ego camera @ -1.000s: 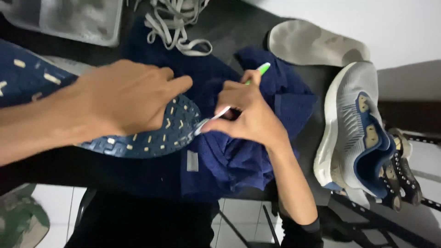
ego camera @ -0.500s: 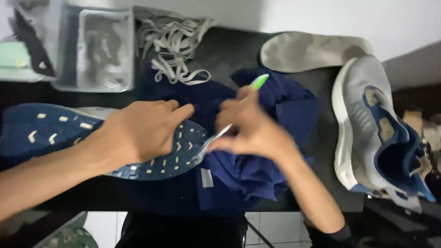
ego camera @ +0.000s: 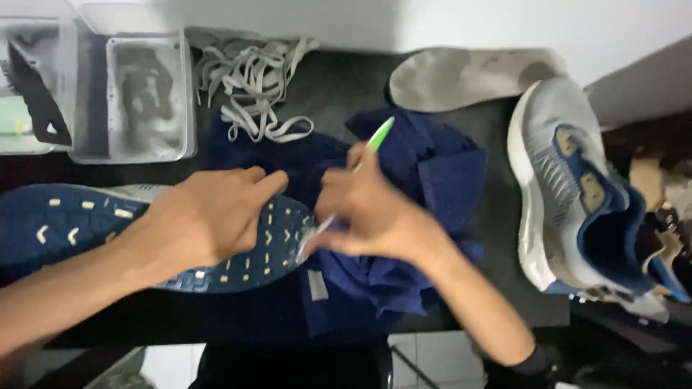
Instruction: Scrubbing the upper, midsole, and sole of a sneaker using a large brush and a toothbrush with soapy water.
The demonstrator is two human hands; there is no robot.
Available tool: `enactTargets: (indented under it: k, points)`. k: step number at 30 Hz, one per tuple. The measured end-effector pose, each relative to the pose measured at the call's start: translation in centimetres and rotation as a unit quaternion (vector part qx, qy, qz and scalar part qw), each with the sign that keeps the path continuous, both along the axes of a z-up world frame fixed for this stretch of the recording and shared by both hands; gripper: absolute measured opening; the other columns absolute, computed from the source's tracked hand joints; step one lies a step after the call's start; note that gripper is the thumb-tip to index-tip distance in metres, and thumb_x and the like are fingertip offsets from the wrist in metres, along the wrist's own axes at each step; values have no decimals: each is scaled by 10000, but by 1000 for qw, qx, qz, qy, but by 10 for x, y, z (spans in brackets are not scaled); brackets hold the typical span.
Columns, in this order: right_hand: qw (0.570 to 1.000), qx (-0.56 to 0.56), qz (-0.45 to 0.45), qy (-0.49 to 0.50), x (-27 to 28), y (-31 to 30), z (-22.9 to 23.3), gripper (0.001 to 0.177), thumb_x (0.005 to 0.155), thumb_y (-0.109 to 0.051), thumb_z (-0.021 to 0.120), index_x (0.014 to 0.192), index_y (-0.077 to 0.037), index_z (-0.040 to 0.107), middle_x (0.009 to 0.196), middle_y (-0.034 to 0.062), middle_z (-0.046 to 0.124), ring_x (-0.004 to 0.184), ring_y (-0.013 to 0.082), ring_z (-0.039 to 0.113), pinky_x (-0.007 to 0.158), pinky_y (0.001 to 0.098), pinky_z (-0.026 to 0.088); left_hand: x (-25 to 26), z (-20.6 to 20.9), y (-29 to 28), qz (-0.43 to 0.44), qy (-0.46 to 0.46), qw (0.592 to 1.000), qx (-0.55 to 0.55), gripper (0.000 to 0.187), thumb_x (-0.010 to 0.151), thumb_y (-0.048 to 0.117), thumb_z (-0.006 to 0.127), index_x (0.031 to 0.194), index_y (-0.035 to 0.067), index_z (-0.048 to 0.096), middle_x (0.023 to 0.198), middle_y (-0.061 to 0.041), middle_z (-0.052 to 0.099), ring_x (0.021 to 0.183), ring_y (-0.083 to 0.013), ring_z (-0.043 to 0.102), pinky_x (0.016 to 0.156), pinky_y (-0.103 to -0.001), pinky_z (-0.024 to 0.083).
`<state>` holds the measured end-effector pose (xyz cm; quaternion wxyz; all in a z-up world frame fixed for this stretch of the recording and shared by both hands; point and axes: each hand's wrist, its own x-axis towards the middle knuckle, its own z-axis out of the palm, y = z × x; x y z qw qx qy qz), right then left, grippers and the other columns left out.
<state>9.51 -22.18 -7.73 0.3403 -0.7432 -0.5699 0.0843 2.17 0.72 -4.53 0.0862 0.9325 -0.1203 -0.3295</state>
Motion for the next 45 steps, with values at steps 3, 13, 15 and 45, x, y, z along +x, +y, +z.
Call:
enactTargets:
  k: [3,13,15,45]
  points:
    - [996,-13,17,81,4,-1,-6,463,864,-571,648,636,-171,600,629,-55,531,660,119,537,950,430,242,5,7,-1,-19,0,1000,12,369,893,132,499,1258,175,476,967,-76,610,831,-327,652,646,-487,525]
    - [1000,6,31,1,-3,4,-13,411,903,-537,664,691,-191,596,667,-55,554,667,152,548,897,441,246,4,16,-5,20,63,998,21,277,977,206,469,1253,196,476,979,-75,624,731,-315,687,632,-450,548]
    - [997,11,70,-11,-2,4,-9,393,918,-500,662,699,-174,639,687,-9,553,689,190,556,914,471,253,3,6,1,-9,-1,1000,-1,245,949,250,472,1185,189,491,867,-58,606,662,-335,647,572,-476,496]
    - [994,-63,-90,-29,6,-4,9,482,838,-595,674,613,-173,612,593,-77,566,628,108,536,937,381,223,-3,-4,10,-20,-26,999,-31,411,913,89,458,1314,170,489,857,-76,623,650,-304,637,534,-445,519]
